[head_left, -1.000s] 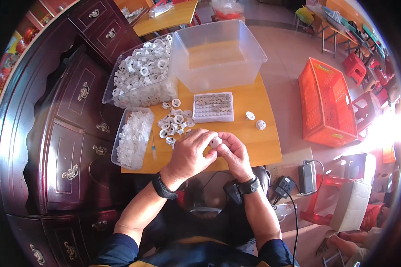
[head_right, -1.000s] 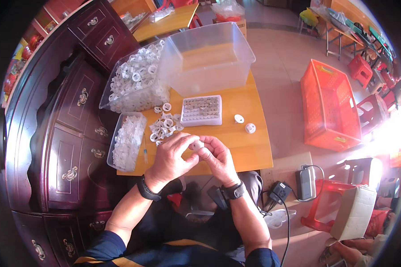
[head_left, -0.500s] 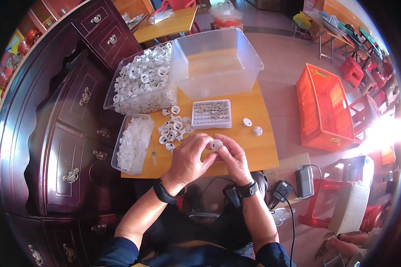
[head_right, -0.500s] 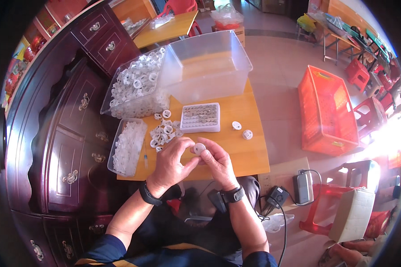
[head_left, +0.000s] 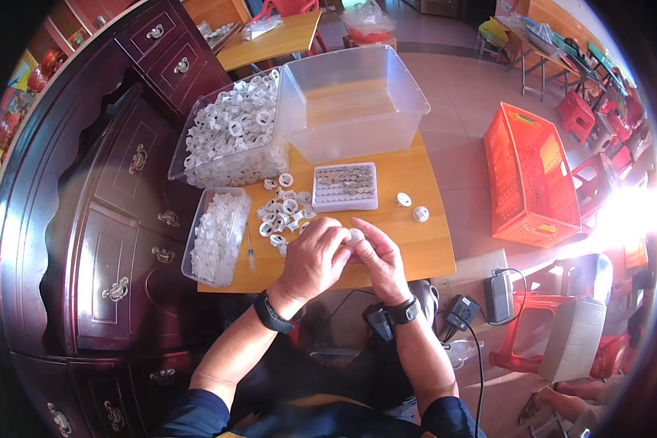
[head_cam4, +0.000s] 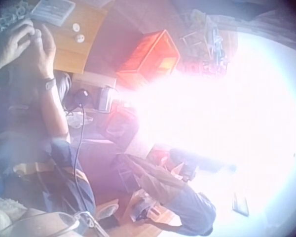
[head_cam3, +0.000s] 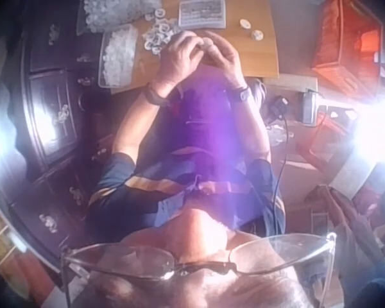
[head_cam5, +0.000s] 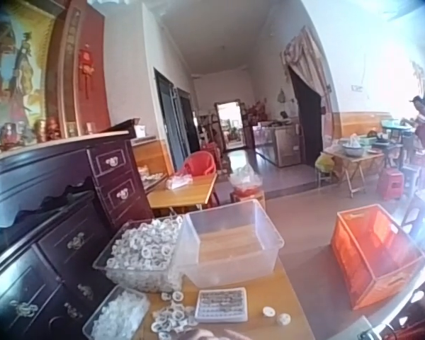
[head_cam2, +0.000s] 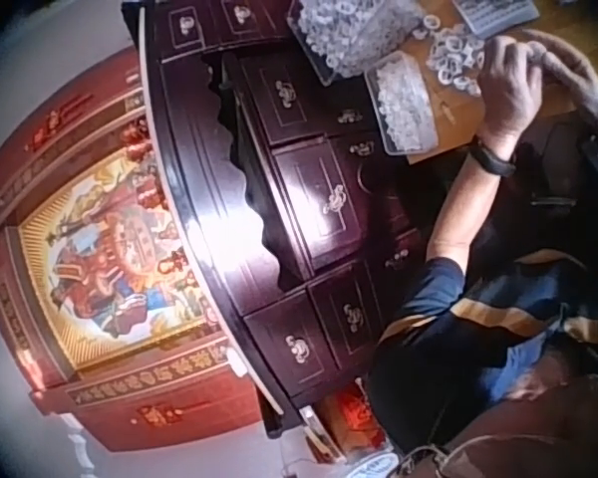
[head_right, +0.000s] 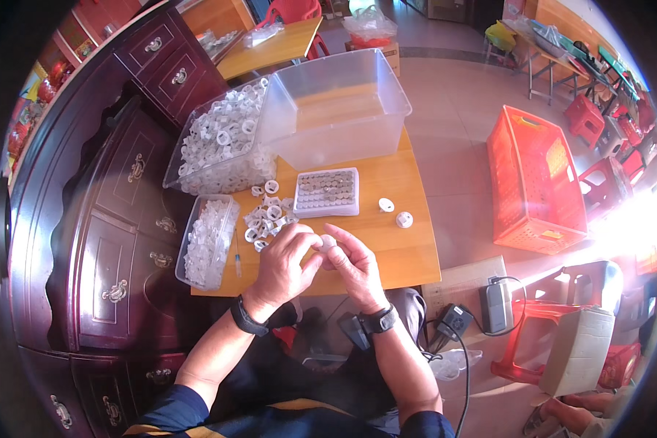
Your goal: Manually assembling small white circular electronic or mechanical components by inserting wires and small parts.
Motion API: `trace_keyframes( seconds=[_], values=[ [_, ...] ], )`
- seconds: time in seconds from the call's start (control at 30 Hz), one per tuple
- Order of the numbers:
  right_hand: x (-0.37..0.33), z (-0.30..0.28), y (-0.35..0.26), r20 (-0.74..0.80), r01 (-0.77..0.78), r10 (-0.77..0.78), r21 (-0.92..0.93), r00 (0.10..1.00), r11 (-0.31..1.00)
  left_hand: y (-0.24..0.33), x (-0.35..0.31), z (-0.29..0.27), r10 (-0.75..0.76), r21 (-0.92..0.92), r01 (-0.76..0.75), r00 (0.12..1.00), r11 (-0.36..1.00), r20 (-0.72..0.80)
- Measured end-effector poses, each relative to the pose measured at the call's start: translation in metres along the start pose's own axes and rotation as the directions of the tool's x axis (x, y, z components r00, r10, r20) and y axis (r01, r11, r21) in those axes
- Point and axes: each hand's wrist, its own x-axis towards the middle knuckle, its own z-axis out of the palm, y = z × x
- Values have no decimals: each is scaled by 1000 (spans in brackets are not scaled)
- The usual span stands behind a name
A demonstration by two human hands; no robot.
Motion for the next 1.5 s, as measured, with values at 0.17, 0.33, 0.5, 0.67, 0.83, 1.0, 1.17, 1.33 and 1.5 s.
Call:
trace_keyframes(
  seconds=[0.17, 0.33, 0.5, 0.67, 0.83, 1.0, 1.17, 1.33, 1.5],
  values=[
    [0, 4, 1, -66, -33, 33, -11, 997, 999, -6, -5, 4, 46, 0, -46, 999, 999, 10],
    [2, 0, 1, -57, 59, -64, -78, 996, 995, 2, -1, -6, -13, -99, 14, 1000, 995, 19],
    [-2, 8, -4, -12, 56, -57, -113, 998, 992, 3, 1, -8, -86, -61, 86, 996, 994, -10],
    [0, 7, -2, 3, 78, -78, -112, 997, 991, -5, 1, -3, -58, -13, 58, 997, 998, 43],
    [0, 5, 0, 10, 77, -76, -129, 997, 989, -8, 6, -3, 31, 40, -32, 999, 999, 31],
    [1, 7, 3, -15, 57, -58, -51, 998, 997, -12, 5, -1, 82, 78, -82, 997, 994, 11],
    [1, 4, 6, -32, 67, -68, -45, 997, 997, -6, 4, -2, -10, -22, 10, 1000, 1000, -21],
    [2, 7, 2, -78, 60, -65, -67, 995, 996, 4, 2, -7, 31, -9, -31, 999, 999, -17],
    [1, 2, 7, -36, 85, -86, -46, 996, 995, 0, -1, 3, 17, 33, -16, 999, 999, -27]
  ],
)
